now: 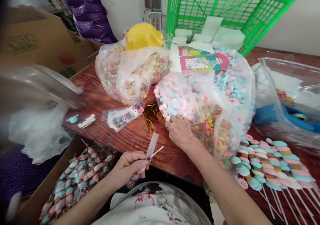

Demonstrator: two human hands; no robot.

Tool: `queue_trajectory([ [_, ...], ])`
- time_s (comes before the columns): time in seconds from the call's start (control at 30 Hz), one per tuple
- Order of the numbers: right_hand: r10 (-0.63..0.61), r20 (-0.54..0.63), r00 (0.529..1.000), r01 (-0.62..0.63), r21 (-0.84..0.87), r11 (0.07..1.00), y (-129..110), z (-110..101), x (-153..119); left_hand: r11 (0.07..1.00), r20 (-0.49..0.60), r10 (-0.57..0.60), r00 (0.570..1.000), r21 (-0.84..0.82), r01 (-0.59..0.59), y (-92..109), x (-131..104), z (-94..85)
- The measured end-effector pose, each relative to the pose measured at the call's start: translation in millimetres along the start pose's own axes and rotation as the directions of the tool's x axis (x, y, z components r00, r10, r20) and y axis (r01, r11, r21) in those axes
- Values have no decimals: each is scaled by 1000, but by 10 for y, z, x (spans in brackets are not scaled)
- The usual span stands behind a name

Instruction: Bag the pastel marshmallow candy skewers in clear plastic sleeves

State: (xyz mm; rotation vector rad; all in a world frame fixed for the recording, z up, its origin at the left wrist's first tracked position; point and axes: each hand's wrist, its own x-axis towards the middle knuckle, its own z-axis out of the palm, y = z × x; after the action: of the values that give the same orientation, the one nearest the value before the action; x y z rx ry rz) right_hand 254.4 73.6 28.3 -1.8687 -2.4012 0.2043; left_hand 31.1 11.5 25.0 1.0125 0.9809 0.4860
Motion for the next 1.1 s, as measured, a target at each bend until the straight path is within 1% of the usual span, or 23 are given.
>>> queue_trajectory([
  [0.1, -34, -34, 999, 36, 75, 997, -1, 24, -66, 999, -42, 4, 999, -39, -6, -3, 1, -11],
  [0.2, -55, -91, 994, 72, 198, 977, 26, -2, -227, 994, -78, 20, 997, -106, -28, 22, 23, -20],
  [0.3, 6, -155, 988, 41, 301, 953, 50, -5, -436, 969, -117, 28, 993, -239, -56, 45, 67, 7],
  [0.37, 58, -178, 982, 6, 343, 939, 46, 18, -561, 947, -124, 27, 992, -314, -65, 62, 98, 44],
  [0.47, 89, -181, 979, -20, 351, 936, 3, 49, -634, 919, -117, 35, 992, -387, -78, 115, 134, 101],
  [0.57, 53, -155, 986, -6, 287, 958, -57, 32, -499, 889, -183, 44, 982, -441, -122, 193, 151, 133],
  [0.67, -15, -111, 994, 35, 185, 982, -95, -8, -216, 885, -254, 49, 966, -437, -159, 242, 149, 144],
  [0.77, -109, -51, 993, 114, 95, 989, -97, -7, 57, 894, -276, 73, 958, -408, -186, 228, 126, 151],
  [0.83, -160, -17, 987, 161, 58, 985, -87, 21, 169, 895, -287, 81, 954, -401, -196, 195, 109, 155],
  [0.9, -191, -2, 982, 191, 35, 981, -74, 45, 207, 893, -301, 72, 951, -405, -196, 164, 99, 150],
  [0.97, -211, -2, 977, 211, 29, 977, -61, 34, 174, 892, -309, 62, 949, -409, -191, 146, 103, 134],
  [1.1, -206, -33, 978, 207, 54, 977, -43, -114, -57, 898, -302, 58, 951, -401, -182, 164, 154, 105],
])
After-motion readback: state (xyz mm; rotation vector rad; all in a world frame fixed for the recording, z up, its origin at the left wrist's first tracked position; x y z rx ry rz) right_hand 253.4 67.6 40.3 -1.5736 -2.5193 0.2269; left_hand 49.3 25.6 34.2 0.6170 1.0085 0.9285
